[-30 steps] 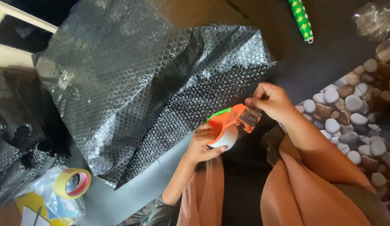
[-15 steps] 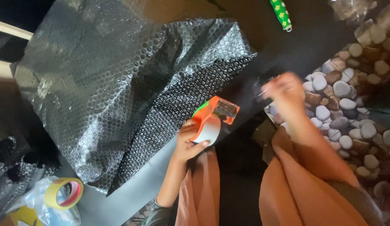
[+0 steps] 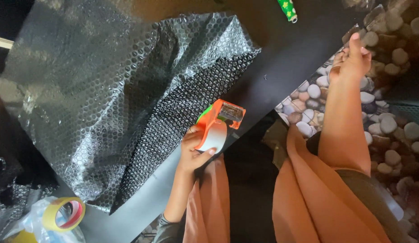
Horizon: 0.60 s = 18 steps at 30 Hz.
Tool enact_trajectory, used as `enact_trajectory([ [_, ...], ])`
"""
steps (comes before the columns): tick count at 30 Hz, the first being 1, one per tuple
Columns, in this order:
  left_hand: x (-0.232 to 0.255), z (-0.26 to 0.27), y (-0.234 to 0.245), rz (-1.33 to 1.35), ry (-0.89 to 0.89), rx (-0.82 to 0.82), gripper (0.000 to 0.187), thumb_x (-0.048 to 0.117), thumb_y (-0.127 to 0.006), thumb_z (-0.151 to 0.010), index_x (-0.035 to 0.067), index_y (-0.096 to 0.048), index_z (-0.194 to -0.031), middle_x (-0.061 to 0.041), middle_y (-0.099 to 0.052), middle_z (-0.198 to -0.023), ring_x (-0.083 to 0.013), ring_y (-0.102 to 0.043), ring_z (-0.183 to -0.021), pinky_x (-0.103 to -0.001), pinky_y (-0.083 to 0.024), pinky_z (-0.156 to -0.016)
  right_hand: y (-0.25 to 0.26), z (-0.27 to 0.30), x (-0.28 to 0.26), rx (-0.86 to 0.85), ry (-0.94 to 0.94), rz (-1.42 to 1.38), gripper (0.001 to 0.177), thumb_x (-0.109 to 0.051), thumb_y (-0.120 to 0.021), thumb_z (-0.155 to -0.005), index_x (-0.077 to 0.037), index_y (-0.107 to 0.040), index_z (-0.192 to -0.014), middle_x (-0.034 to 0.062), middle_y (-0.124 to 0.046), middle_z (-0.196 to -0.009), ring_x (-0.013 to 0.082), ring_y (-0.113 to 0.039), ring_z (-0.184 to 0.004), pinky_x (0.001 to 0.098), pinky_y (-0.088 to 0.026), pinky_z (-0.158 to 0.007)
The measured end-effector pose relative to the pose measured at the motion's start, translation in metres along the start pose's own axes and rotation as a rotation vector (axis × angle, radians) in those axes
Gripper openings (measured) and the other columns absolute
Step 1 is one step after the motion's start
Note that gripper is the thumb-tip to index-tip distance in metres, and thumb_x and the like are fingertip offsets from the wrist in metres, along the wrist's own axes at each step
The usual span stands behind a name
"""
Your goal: Wrapping a blue bag in black bubble wrap and securing it with tape from a dispenser.
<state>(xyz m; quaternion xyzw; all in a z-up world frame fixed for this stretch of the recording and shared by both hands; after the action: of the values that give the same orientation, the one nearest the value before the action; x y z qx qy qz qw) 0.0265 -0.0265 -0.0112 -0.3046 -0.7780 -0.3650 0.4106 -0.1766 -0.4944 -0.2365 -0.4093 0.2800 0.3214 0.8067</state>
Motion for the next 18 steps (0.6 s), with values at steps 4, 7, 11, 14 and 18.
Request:
enact_trajectory([
  [4, 0.0, 0.001, -0.001, -0.038, -0.003, -0.014, 0.036, 0.032, -0.07, -0.093, 0.011, -0.05, -0.072, 0.0, -0.052, -0.073, -0.0198, -0.047, -0.071, -0.034, -0.039, -0.078, -0.013, 0.029, -0.011, 0.056, -0.045, 0.304, 0.046, -0.028, -0.097, -0.076, -0.016, -0.054, -0.085, 0.0032, -0.063, -0.071, 0.0093, -0.058, -0.056, 0.0215, -0.045, -0.046],
  [7, 0.006, 0.0, -0.004, -0.081, 0.03, -0.054, 0.032, 0.036, -0.066, -0.098, 0.009, -0.056, -0.083, -0.002, -0.057, -0.08, -0.0213, -0.049, -0.077, -0.035, -0.038, -0.082, -0.019, 0.056, -0.034, 0.145, -0.099, 0.461, 0.062, -0.052, -0.085, -0.056, -0.016, -0.059, -0.099, 0.0013, -0.07, -0.091, 0.0081, -0.061, -0.06, 0.0222, -0.041, -0.045],
  [11, 0.011, 0.008, -0.016, -0.157, 0.194, -0.089, 0.033, 0.041, -0.059, -0.102, 0.009, -0.061, -0.094, -0.004, -0.056, -0.092, -0.0233, -0.047, -0.092, -0.035, -0.037, -0.088, 0.012, 0.037, -0.053, 0.216, -0.019, 0.236, 0.031, -0.04, -0.071, -0.076, -0.018, -0.048, -0.079, -0.0029, -0.047, -0.075, 0.0115, -0.041, -0.057, 0.0281, -0.027, -0.048],
  [14, 0.016, 0.01, -0.02, -0.223, 0.159, -0.11, 0.034, 0.042, -0.054, -0.105, 0.008, -0.058, -0.1, -0.005, -0.05, -0.091, -0.0242, -0.045, -0.09, -0.034, -0.035, -0.086, 0.006, 0.048, -0.069, -0.061, 0.362, 0.34, 0.012, -0.018, -0.07, -0.082, -0.021, -0.062, -0.091, 0.0012, -0.07, -0.098, 0.0133, -0.055, -0.072, 0.0305, -0.035, -0.056],
  [18, 0.013, 0.014, -0.021, -0.261, 0.159, -0.127, 0.031, 0.035, -0.06, -0.103, 0.006, -0.053, -0.094, -0.007, -0.044, -0.089, -0.0266, -0.041, -0.09, -0.036, -0.035, -0.087, -0.056, 0.189, -0.09, -0.738, 0.613, 0.516, 0.026, 0.005, -0.051, -0.098, -0.003, -0.057, -0.122, 0.0154, -0.059, -0.088, 0.02, -0.049, -0.071, 0.0309, -0.035, -0.063],
])
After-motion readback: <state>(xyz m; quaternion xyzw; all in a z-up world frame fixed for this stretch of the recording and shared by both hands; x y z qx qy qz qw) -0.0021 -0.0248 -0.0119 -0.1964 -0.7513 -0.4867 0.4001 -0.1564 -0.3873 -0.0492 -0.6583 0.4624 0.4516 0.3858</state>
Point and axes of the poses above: each hand's wrist, its own z-axis away from the middle knuckle, its own y-axis out of the back of the hand, x = y × z, the point moved 4 cm from there along -z, towards the middle knuckle
